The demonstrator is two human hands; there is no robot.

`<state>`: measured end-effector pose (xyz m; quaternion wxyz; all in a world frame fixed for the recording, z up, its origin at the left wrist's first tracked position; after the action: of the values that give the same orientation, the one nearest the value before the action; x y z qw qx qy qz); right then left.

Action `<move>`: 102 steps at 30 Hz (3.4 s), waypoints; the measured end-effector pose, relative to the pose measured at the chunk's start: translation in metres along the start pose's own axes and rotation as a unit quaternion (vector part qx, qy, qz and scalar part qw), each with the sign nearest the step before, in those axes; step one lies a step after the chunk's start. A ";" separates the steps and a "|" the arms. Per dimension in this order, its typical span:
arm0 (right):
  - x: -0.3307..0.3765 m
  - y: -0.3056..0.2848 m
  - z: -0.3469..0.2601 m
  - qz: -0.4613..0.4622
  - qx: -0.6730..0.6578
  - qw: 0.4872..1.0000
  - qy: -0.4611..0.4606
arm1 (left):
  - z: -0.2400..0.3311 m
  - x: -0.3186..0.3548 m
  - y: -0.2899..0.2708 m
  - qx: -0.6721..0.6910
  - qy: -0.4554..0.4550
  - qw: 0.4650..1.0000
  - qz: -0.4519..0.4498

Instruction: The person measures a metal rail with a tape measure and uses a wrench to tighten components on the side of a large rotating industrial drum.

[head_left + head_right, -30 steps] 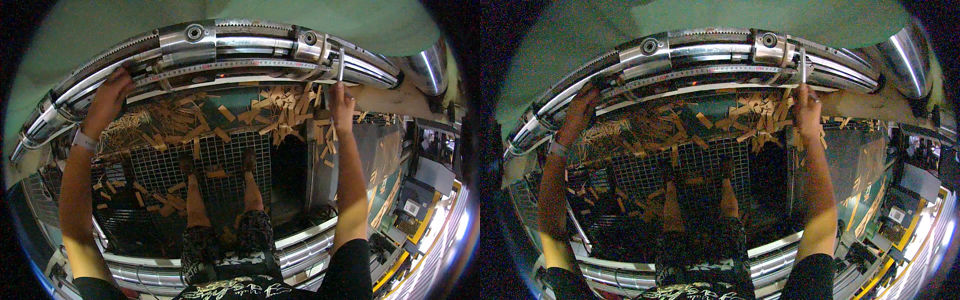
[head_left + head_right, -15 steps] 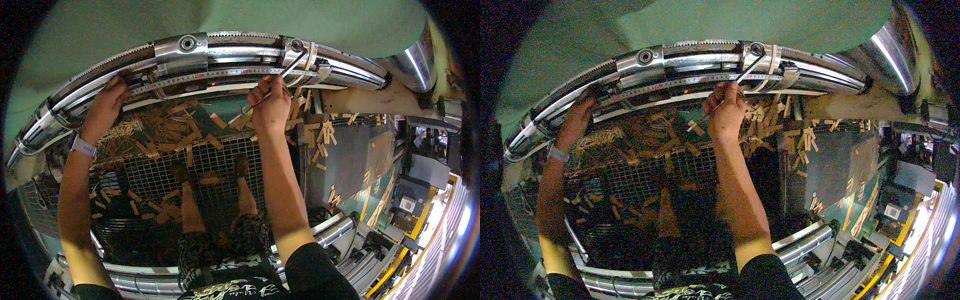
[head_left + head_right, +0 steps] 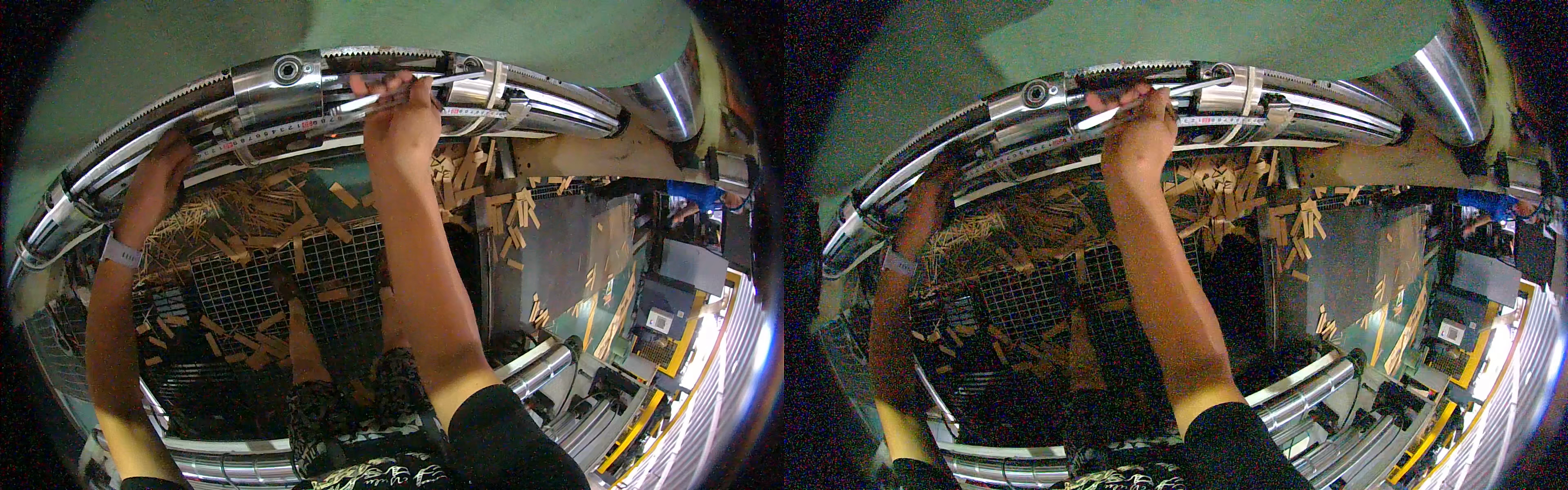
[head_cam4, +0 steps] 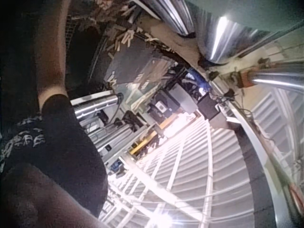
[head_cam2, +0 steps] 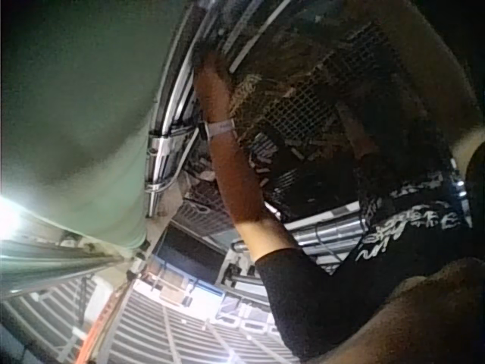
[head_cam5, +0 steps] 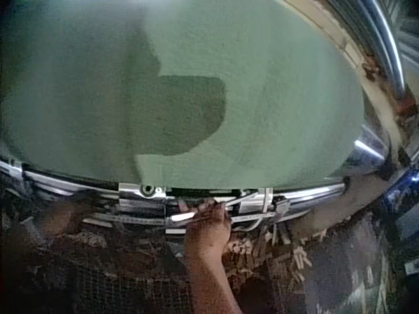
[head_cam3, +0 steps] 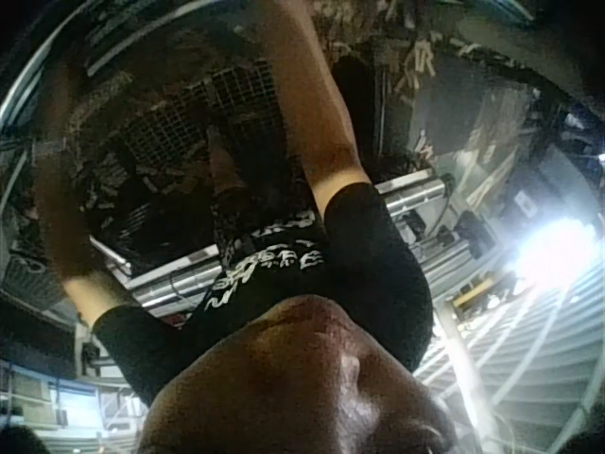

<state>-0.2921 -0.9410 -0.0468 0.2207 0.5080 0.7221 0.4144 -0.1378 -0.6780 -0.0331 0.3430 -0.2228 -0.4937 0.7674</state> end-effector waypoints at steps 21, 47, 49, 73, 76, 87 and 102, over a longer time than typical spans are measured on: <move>-0.103 -0.125 -0.188 -0.265 0.793 0.536 -0.119 | -0.003 -0.004 0.011 -0.034 0.060 0.997 0.022; -0.002 -0.069 -0.087 -0.053 0.238 0.969 -0.039 | 0.016 -0.007 -0.003 -0.046 0.043 0.998 0.002; -0.001 -0.065 -0.075 -0.045 0.217 0.975 -0.029 | 0.016 -0.007 -0.002 -0.018 0.044 0.999 -0.006; -0.013 -0.050 -0.036 -0.107 0.130 0.985 0.026 | -0.007 -0.004 0.001 -0.011 0.052 0.999 -0.009; -0.032 -0.117 -0.084 -0.123 0.338 0.933 0.003 | -0.005 -0.008 0.002 -0.018 0.067 0.998 -0.003; -0.176 -0.163 -0.241 -0.290 0.699 0.653 -0.023 | 0.014 -0.009 -0.007 -0.009 0.095 0.995 0.022; -0.115 -0.134 -0.211 -0.307 0.736 0.579 -0.169 | 0.014 -0.010 -0.004 0.008 0.068 0.997 -0.041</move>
<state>-0.4775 -1.1439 -0.0512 0.0029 0.3052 0.8420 -0.4449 -0.1397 -0.6927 -0.0231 0.4085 -0.2516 -0.4715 0.7400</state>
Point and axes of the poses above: each hand's wrist, its own x-axis away from the middle knuckle, its own y-axis out of the palm, z = x × y, the point moved 5 cm from there along -x, towards the middle knuckle, and after that the axes turned 12 degrees about -y, right-handed, at the moved point
